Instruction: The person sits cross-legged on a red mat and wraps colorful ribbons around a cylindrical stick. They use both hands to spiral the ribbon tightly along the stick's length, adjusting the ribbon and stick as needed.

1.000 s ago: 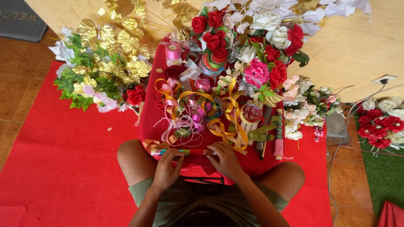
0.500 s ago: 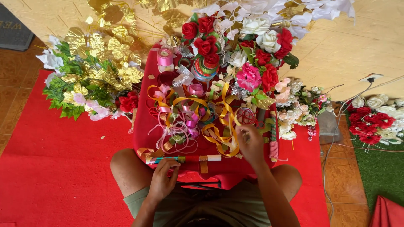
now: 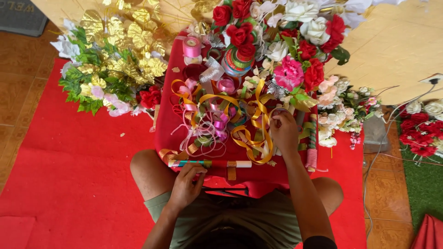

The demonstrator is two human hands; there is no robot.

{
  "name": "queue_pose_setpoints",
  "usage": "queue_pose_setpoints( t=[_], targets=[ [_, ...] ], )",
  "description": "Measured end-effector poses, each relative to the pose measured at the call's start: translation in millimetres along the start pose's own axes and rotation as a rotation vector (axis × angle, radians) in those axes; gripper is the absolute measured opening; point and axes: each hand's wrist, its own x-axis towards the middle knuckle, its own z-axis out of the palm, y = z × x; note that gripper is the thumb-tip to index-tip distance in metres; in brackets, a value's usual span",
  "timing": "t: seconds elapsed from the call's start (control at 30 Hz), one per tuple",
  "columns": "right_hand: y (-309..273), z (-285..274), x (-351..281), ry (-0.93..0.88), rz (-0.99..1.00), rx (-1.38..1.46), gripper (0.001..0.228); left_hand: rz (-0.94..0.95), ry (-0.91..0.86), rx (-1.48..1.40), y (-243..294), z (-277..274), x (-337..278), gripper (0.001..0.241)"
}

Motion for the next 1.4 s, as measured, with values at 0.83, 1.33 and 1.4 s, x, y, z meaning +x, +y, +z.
queue_pose_setpoints(
  t=[0.83,1.33,1.4],
  targets=[
    [-53.1,-34.1,-54.4,0.035,-0.040,0.608,0.007,0.344,-0.155,0.328,-5.0,67.2,18.0,0.021],
    [-78.1,1.5,-135.1,-0.020,-0.254,0.514,0.004,0.377,-0.107,0.404,-0.5,70.0,13.0,0.047],
    [-81.9,3.9,-135.3,-0.048,-0.317,0.452,0.005,0.379,-0.078,0.412,-2.0,73.1,11.5,0.033]
  ],
)
